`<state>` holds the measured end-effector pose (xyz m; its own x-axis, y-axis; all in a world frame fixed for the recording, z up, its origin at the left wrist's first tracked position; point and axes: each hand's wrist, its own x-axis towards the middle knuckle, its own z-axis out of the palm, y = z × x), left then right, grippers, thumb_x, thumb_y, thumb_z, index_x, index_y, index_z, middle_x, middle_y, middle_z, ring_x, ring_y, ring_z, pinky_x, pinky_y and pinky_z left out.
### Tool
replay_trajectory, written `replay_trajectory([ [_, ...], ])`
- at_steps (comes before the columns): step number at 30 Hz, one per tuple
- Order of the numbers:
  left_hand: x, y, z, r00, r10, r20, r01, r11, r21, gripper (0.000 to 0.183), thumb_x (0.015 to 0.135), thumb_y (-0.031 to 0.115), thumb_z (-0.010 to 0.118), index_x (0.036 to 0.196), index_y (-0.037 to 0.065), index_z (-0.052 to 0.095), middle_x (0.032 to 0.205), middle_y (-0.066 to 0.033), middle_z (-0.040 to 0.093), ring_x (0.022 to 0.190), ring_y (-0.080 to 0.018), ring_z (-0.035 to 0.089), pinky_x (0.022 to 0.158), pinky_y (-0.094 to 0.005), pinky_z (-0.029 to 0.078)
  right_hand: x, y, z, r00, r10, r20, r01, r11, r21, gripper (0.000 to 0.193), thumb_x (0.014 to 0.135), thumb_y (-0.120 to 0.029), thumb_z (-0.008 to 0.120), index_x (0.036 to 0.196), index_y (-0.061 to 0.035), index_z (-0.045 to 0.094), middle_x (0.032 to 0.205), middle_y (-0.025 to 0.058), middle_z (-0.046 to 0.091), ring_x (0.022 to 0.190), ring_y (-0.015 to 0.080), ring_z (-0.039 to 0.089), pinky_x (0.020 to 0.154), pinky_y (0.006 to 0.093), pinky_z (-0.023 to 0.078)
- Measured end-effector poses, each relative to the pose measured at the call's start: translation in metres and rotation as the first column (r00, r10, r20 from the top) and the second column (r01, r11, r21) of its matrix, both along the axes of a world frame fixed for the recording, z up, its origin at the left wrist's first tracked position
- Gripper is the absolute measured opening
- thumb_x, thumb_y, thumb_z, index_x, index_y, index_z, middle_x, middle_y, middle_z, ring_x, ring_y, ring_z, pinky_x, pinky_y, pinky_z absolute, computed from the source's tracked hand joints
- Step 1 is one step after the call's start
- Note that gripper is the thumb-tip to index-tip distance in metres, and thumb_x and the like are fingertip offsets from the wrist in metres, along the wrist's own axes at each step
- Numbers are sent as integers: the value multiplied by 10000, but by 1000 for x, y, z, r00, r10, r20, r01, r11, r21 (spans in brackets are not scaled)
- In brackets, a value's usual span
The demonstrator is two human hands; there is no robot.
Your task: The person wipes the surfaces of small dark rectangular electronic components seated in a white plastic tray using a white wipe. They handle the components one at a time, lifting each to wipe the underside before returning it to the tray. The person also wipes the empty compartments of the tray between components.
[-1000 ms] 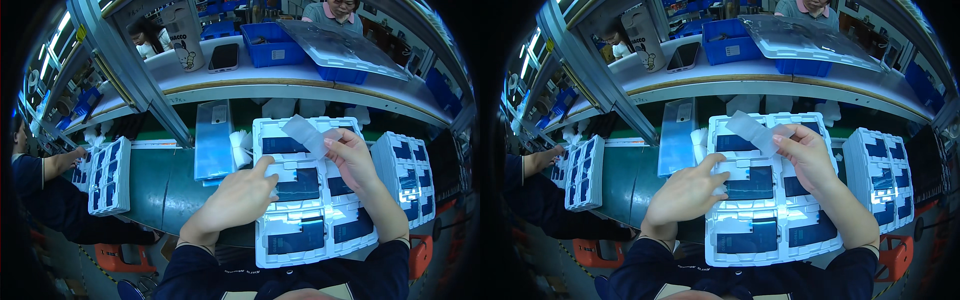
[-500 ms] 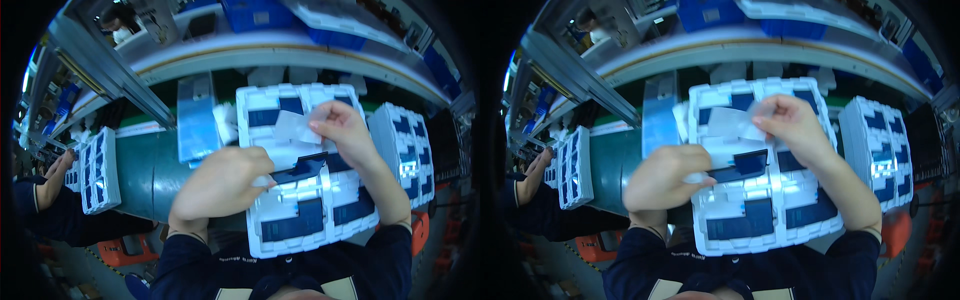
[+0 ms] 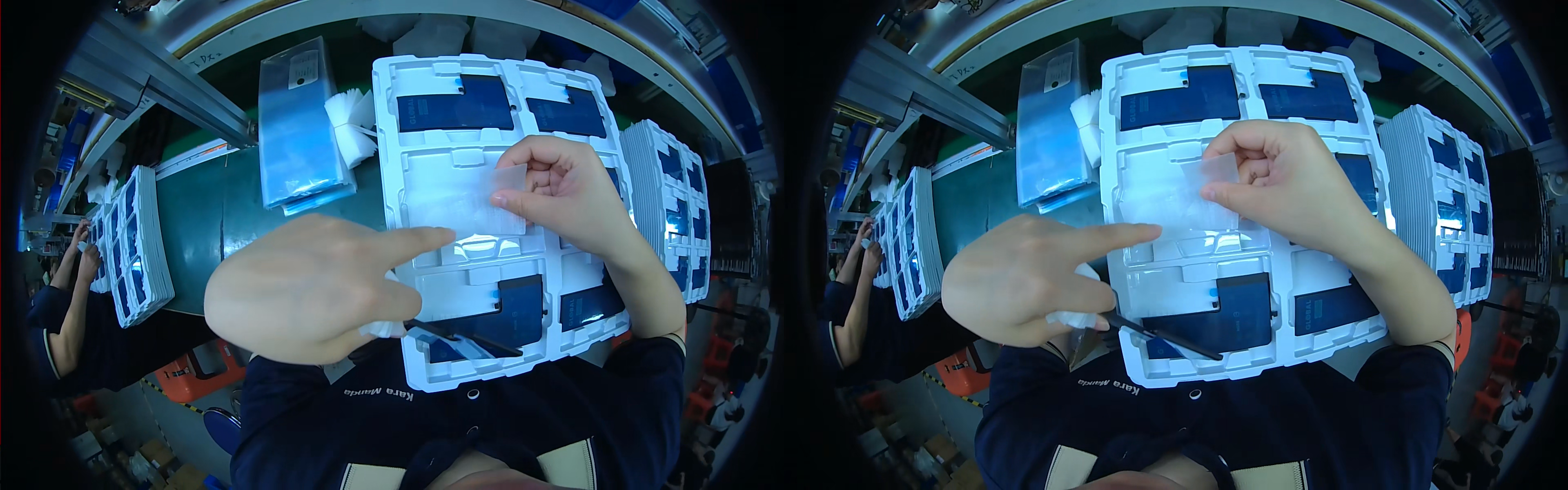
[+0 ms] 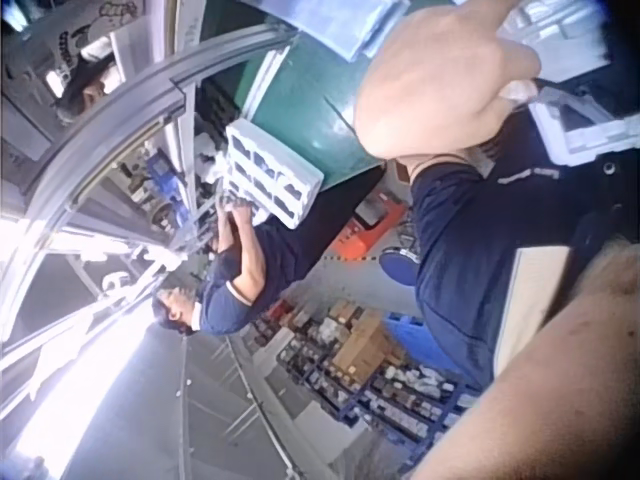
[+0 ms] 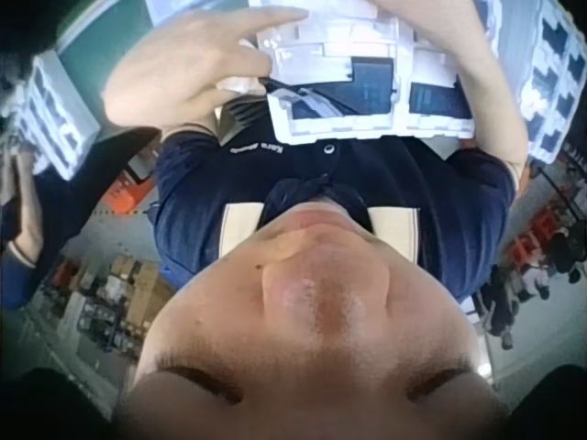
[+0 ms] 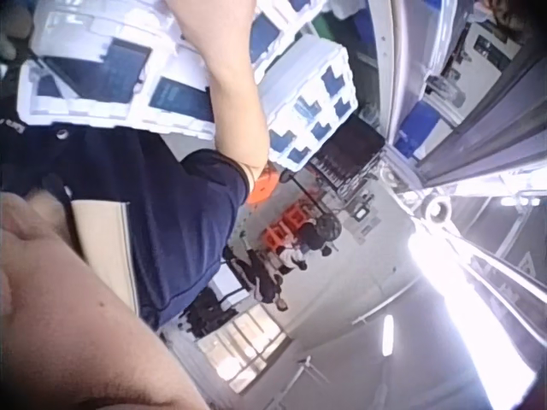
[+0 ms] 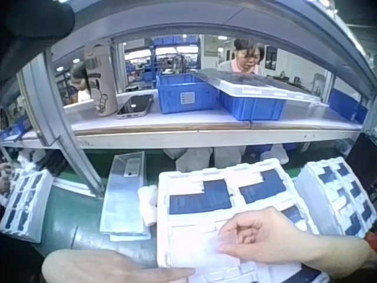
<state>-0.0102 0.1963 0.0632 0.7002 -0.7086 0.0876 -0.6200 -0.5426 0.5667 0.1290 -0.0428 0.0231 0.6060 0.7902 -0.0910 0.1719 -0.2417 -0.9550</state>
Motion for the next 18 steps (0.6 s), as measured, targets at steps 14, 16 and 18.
replay_trajectory([
  [14,32,12,-13,969,56,-239,-108,972,-210,182,796,124,717,840,-39,647,1068,-195,654,860,-332,643,732,-355,486,-6,4,9,749,-10,663,43,999,-33,319,744,-5,718,1054,-22,645,839,39,600,631,54,524,555,206,414],
  [16,37,5,-17,928,222,-300,-308,908,-282,192,792,115,726,838,-49,637,993,-162,638,860,-294,614,760,-335,466,8,-2,0,787,-66,613,74,997,13,293,782,-11,694,1069,-20,635,869,50,611,601,54,502,556,208,412],
  [18,43,-7,-21,857,347,-380,-468,833,-294,209,777,113,747,838,-45,626,911,-109,587,844,-246,560,795,-315,435,12,-1,-9,961,-211,176,184,970,156,185,903,-54,609,1085,-19,625,842,36,623,527,54,424,544,199,380],
])
